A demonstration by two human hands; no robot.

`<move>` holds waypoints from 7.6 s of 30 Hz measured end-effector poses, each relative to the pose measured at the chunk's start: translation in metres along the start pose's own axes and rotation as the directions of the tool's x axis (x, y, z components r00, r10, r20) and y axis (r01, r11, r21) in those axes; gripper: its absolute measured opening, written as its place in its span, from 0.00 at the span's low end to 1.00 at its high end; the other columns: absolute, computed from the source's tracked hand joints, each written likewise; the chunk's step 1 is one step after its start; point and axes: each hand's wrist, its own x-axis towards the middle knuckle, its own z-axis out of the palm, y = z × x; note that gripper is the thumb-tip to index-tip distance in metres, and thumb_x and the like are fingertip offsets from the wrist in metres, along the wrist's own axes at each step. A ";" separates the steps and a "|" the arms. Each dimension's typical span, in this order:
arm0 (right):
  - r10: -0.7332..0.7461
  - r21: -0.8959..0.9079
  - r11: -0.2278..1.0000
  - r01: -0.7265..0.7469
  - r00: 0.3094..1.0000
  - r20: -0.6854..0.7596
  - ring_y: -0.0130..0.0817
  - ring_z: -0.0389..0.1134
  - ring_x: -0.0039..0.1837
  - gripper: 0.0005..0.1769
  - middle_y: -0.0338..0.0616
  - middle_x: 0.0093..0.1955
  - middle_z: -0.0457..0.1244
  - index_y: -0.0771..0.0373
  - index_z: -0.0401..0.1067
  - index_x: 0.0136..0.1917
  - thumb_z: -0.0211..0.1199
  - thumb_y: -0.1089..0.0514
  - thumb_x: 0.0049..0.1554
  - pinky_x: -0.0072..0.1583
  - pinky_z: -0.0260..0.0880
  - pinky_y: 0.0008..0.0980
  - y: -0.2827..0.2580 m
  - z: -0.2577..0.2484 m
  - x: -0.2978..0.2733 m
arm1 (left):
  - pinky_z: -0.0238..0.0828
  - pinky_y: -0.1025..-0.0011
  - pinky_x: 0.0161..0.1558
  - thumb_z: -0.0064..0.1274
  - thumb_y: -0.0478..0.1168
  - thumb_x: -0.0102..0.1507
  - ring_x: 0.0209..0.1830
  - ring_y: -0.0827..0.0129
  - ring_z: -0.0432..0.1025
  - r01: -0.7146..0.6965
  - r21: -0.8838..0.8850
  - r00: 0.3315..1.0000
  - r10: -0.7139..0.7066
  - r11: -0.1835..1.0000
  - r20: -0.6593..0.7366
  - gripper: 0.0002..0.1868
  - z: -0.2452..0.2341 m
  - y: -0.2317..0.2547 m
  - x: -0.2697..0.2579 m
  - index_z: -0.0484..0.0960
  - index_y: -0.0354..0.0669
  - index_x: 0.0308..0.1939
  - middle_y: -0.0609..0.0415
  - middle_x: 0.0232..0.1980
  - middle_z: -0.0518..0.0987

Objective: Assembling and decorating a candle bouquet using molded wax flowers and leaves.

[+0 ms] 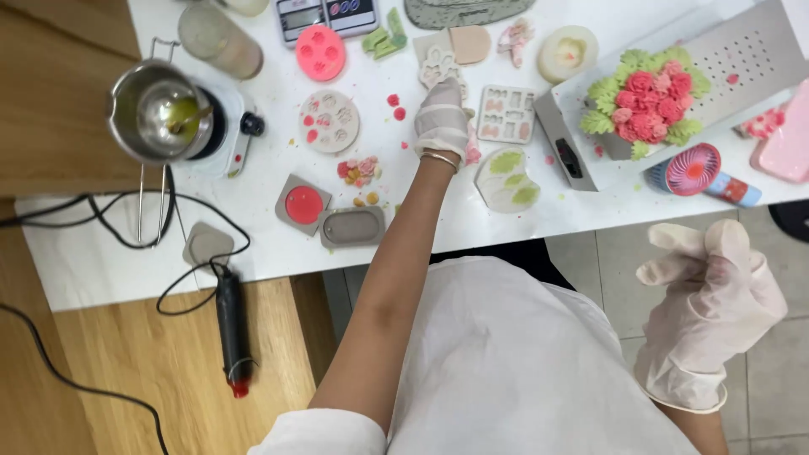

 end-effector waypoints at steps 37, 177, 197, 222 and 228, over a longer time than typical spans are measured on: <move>0.574 -0.821 0.077 0.566 0.648 0.501 0.56 0.71 0.43 0.30 0.57 0.36 0.68 0.60 0.77 0.41 0.48 0.35 0.64 0.50 0.70 0.52 0.075 0.018 0.047 | 0.70 0.78 0.42 0.53 0.33 0.67 0.43 0.73 0.76 0.518 -0.792 0.705 -0.363 -0.322 0.609 0.07 -0.183 -0.004 -0.256 0.78 0.40 0.49 0.56 0.46 0.80; 0.283 -0.008 0.933 -0.361 0.718 0.636 0.17 0.55 0.31 0.23 0.36 0.36 0.62 0.60 0.67 0.74 0.60 0.57 0.67 0.33 0.53 0.16 -0.021 0.075 0.087 | 0.75 0.74 0.62 0.60 0.29 0.69 0.55 0.72 0.77 0.021 -0.997 0.992 -0.124 -0.071 0.030 0.19 -0.239 0.146 -0.162 0.79 0.30 0.64 0.49 0.56 0.82; 0.135 -0.239 0.971 -0.014 0.857 0.497 0.21 0.62 0.46 0.16 0.34 0.50 0.65 0.60 0.75 0.68 0.61 0.65 0.67 0.47 0.62 0.20 -0.026 0.111 0.073 | 0.75 0.76 0.56 0.59 0.34 0.69 0.51 0.75 0.77 0.196 -0.979 0.975 0.113 -0.055 0.189 0.20 -0.257 0.136 -0.119 0.79 0.32 0.64 0.52 0.55 0.83; -0.013 -0.227 0.964 0.136 0.880 0.475 0.21 0.59 0.45 0.17 0.32 0.48 0.61 0.59 0.75 0.69 0.62 0.62 0.68 0.47 0.62 0.22 -0.016 0.124 0.064 | 0.76 0.75 0.55 0.60 0.33 0.69 0.51 0.75 0.77 0.174 -0.985 0.964 0.210 -0.016 0.166 0.19 -0.247 0.129 -0.097 0.81 0.32 0.64 0.51 0.55 0.84; -0.042 -0.184 0.971 0.151 0.870 0.492 0.20 0.60 0.47 0.17 0.32 0.50 0.62 0.59 0.75 0.70 0.63 0.61 0.69 0.48 0.61 0.20 -0.020 0.121 0.064 | 0.76 0.75 0.55 0.60 0.33 0.69 0.52 0.75 0.77 0.186 -0.983 0.960 0.213 0.000 0.181 0.19 -0.251 0.131 -0.099 0.80 0.32 0.64 0.50 0.56 0.84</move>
